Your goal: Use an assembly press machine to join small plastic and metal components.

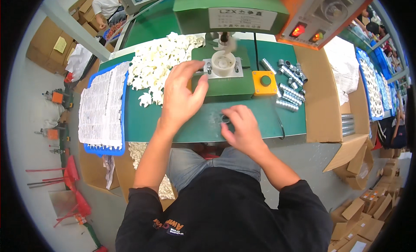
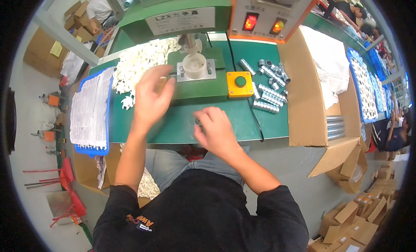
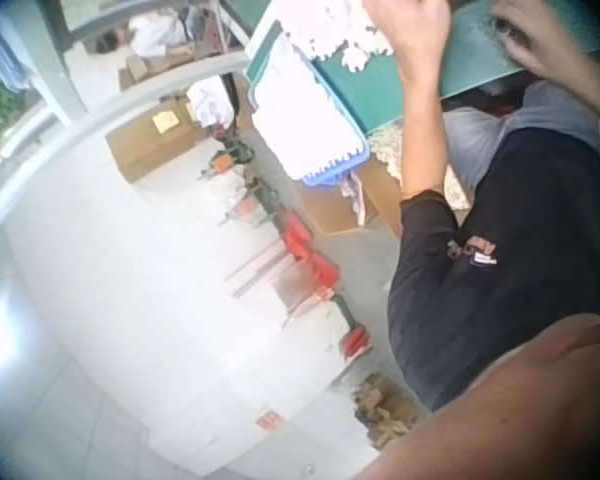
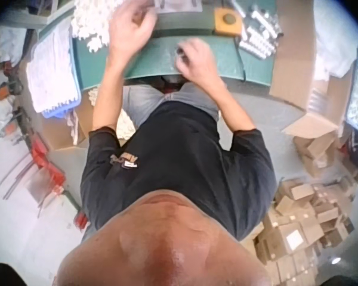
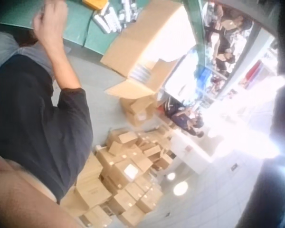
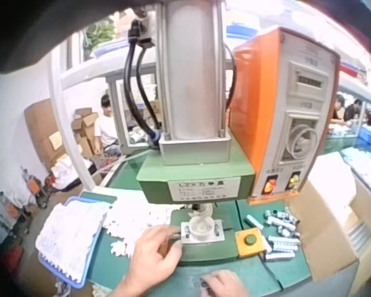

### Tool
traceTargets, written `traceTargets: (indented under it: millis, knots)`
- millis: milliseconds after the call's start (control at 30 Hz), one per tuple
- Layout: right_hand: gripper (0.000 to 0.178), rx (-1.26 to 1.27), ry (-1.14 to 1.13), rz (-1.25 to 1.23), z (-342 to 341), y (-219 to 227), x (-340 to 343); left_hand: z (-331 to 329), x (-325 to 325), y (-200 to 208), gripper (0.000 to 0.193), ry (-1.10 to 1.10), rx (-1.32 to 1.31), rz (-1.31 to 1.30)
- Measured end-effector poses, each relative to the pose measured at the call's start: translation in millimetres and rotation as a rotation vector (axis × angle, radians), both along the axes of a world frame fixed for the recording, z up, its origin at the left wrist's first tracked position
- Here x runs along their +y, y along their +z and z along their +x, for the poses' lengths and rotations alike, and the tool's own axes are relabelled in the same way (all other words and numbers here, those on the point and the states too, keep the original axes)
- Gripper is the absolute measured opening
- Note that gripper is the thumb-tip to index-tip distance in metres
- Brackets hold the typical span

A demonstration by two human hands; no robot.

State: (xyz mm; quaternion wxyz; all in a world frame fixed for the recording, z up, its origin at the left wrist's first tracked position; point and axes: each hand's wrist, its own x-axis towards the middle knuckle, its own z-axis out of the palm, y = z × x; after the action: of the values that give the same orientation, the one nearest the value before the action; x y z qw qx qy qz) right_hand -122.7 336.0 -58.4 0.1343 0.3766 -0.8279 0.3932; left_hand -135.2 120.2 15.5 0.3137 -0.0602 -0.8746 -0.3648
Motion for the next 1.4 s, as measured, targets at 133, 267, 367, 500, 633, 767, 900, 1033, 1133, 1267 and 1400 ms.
traceTargets:
  millis: [133,267,367,500,633,767,900,1033,1133,1267,1400]
  knots:
    - [0.045,0.035,-0.075,-0.236,-25.3,27.7,10.2,-28.6,18.4,15.1,0.05,-0.011,0.01,0.254]
    - [0.051,-0.01,-0.267,-0.373,-73.8,42.7,4.3,-53.2,33.7,27.9,0.055,0.015,0.047,0.26]
    - [0.057,-0.137,-0.181,-0.524,-100.3,57.4,-7.7,-57.4,28.8,25.7,0.05,0.026,0.012,0.221]
    - [0.051,-0.207,-0.111,-0.591,-107.7,76.7,-32.7,-46.8,-1.1,13.0,0.04,0.029,-0.056,-0.059]
    - [0.036,-0.33,-0.008,-0.671,-109.8,92.4,-55.3,-8.8,-51.0,36.0,0.041,0.101,-0.053,-0.131]
    - [0.036,-0.432,0.044,-0.791,-115.3,80.9,-65.3,25.4,-127.0,43.0,0.045,0.344,-0.086,-0.236]
    - [0.044,-0.36,-0.015,-0.621,-119.4,70.3,-41.1,49.0,-233.3,41.0,0.047,0.589,-0.095,-0.318]
    - [0.058,-0.35,-0.005,-0.653,-111.2,59.5,-9.3,59.7,-355.0,11.6,0.057,0.828,-0.331,-0.4]
    - [0.048,-0.384,-0.018,-0.545,-100.5,55.9,4.0,65.3,-419.3,-21.0,0.059,0.865,-0.43,-0.382]
    - [0.045,-0.358,-0.05,-0.414,-89.4,56.5,15.6,60.3,-434.9,-39.2,0.057,0.916,-0.489,-0.408]
    - [0.043,-0.303,-0.059,-0.299,-84.6,55.5,27.6,52.2,-429.0,-44.6,0.059,0.956,-0.582,-0.377]
